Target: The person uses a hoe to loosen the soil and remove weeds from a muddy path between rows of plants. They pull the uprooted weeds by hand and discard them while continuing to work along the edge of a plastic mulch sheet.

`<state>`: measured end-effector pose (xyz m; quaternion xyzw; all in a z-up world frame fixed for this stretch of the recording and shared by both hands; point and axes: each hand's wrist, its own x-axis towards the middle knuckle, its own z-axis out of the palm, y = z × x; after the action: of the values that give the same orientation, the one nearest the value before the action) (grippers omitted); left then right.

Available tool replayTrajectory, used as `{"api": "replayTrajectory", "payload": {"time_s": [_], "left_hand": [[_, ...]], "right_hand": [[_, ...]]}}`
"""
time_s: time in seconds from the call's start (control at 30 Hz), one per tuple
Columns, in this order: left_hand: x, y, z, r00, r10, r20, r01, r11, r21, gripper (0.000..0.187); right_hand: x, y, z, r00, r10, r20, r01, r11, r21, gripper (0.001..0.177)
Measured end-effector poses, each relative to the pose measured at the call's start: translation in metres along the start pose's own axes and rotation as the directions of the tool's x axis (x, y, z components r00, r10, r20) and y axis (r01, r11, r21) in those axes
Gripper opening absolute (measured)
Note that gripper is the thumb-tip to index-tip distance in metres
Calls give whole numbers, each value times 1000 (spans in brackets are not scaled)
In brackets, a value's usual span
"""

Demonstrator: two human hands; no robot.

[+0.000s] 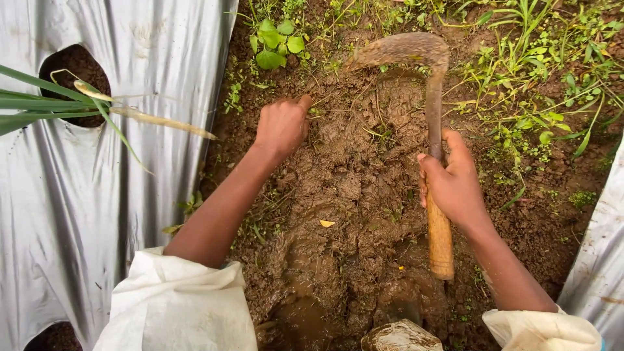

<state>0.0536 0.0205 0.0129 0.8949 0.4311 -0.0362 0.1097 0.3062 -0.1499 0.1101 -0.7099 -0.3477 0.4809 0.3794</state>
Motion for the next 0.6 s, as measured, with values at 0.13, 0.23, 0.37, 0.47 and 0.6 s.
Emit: {"api": "replayTrajectory", "payload": {"time_s": [0.13, 0.23, 0.37, 0.47, 0.6], "left_hand": [[-2, -4, 9, 1000, -17, -21, 16, 998, -53, 13], [0, -6, 17, 998, 26, -66, -30, 998, -59, 11], [-1, -10, 16, 996, 59, -65, -66, 992, -111, 10], [-11, -7, 5, 999, 34, -30, -38, 988, -146, 11], [-20, 2, -9, 999, 37, 7, -35, 985, -167, 11]], "right_hand": [[-2, 8, 27, 994, -89, -62, 91, 995, 29, 36], [-5, 18, 42, 992, -78, -101, 85, 994, 71, 35], [-15, 11, 36, 991, 117, 61, -109, 986, -126, 35], [-12, 4, 43, 998, 68, -17, -70, 995, -78, 34], [-1, 14, 53, 999, 41, -32, -42, 999, -23, 33]]}}
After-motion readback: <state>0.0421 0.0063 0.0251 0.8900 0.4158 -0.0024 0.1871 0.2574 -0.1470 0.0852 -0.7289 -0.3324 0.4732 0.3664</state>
